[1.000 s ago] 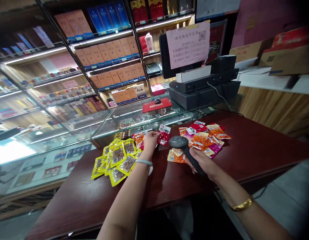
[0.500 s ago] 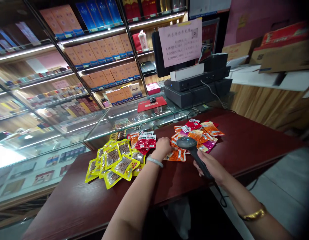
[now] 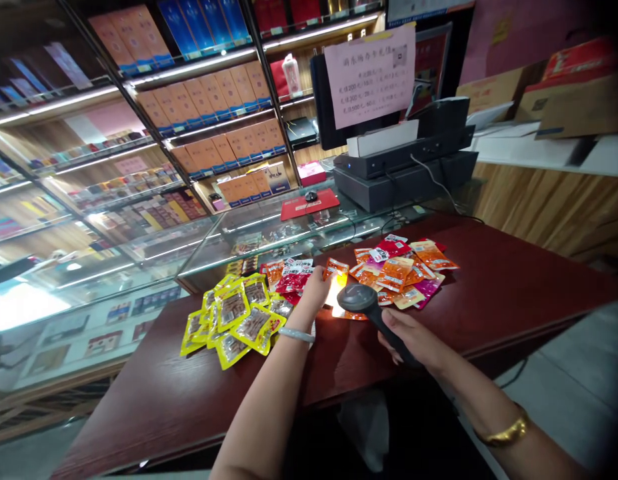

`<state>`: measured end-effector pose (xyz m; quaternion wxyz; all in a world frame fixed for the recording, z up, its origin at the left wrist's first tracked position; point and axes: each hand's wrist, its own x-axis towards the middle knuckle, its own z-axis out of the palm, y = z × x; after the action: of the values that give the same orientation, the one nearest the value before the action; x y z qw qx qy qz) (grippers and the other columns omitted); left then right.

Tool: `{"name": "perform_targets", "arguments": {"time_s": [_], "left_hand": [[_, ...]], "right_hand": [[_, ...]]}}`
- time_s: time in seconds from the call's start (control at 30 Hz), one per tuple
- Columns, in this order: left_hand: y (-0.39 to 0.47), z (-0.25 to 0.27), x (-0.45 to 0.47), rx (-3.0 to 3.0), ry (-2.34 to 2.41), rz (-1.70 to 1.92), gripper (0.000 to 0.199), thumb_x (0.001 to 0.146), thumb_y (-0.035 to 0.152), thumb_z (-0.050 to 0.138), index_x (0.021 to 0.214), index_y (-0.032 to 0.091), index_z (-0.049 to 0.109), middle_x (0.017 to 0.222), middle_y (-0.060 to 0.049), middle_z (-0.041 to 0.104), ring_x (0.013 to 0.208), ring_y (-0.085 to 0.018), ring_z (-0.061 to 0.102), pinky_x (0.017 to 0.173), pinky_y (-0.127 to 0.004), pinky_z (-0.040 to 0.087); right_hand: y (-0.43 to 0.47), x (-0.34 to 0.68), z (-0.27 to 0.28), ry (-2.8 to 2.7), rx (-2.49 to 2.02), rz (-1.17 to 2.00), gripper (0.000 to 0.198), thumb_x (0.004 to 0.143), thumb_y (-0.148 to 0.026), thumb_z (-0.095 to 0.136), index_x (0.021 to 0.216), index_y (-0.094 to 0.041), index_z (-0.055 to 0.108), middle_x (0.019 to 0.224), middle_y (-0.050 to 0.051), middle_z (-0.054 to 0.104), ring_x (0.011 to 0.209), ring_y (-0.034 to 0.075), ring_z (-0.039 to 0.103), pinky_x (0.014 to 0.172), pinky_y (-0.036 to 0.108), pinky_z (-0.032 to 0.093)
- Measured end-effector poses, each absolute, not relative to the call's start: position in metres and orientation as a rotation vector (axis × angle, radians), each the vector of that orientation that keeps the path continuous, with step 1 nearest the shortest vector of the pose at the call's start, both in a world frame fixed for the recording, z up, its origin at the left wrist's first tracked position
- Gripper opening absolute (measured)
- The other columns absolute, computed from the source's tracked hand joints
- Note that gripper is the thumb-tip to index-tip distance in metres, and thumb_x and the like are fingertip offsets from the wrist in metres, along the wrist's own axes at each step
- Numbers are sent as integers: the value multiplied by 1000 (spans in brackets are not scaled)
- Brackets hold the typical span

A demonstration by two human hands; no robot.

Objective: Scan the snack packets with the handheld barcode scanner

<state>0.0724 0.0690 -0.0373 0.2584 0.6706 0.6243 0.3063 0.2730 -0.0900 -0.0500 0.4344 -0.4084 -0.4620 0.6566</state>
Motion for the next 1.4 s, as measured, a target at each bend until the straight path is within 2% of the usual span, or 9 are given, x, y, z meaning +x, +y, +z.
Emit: {"name": "perform_targets", "arguments": {"time_s": [0.23,0.4,0.47,0.57,0.63,0.77,0.97,1.17,1.4], "left_hand": [[48,-11,23,1850,1928,702,32,87,49,62,101,20,60,86,-5,70,78,-21,65,69,-28,44],[23,2,-14,2006,2490,604,50,83,48,66,122,17,58,117,-18,67,113,-35,59,95,-43,43],[15,-2,-5,2176,2426,627,54,82,45,69,128,18,58,128,-16,62,123,-35,52,104,-44,37],[11,-15,33,2449,1961,524,49,81,43,72,127,27,63,132,-9,62,124,-29,52,109,-39,35],[14,-24,61,2559,1693,412,51,78,44,75,126,29,65,130,-7,62,121,-27,53,107,-38,36],[25,-34,92,2610,1486,224,49,70,47,81,109,20,69,113,-11,68,108,-29,59,95,-38,42],[44,-30,75,2053,1699,472,22,82,33,71,96,21,59,75,1,63,69,-15,58,64,-25,38],[52,-33,59,1889,1723,715,17,82,29,69,91,22,55,71,4,60,64,-13,55,60,-23,34],[41,-19,37,1972,1868,547,22,83,34,68,99,22,60,80,-2,68,72,-18,63,65,-26,41]], "right_hand": [[-92,267,-49,-1028,-987,1695,54,83,-75,57,81,-22,48,55,-8,49,39,7,38,42,21,36],[-91,278,-53,-956,-1011,1677,53,82,-74,60,82,-22,50,56,-7,50,40,7,39,42,21,35],[-91,282,-55,-926,-1029,1666,53,81,-74,61,80,-22,49,56,-7,49,40,7,39,41,20,35],[-91,287,-56,-916,-1043,1640,53,83,-73,59,76,-22,46,56,-6,49,40,7,39,41,20,34],[-93,290,-56,-921,-1039,1624,52,85,-72,58,78,-22,46,56,-6,50,40,7,39,41,20,35],[-99,295,-53,-913,-1044,1609,50,87,-70,56,80,-21,48,57,-6,50,41,7,40,42,20,37],[-107,297,-49,-893,-1057,1670,55,82,-74,60,76,-21,47,57,-6,51,41,5,39,42,19,35],[-107,288,-51,-983,-1073,1738,57,80,-76,60,82,-20,48,56,-8,50,40,5,38,41,19,33],[-106,287,-56,-874,-1031,1743,58,79,-76,62,81,-22,44,57,-7,51,41,5,37,42,19,34]]}}
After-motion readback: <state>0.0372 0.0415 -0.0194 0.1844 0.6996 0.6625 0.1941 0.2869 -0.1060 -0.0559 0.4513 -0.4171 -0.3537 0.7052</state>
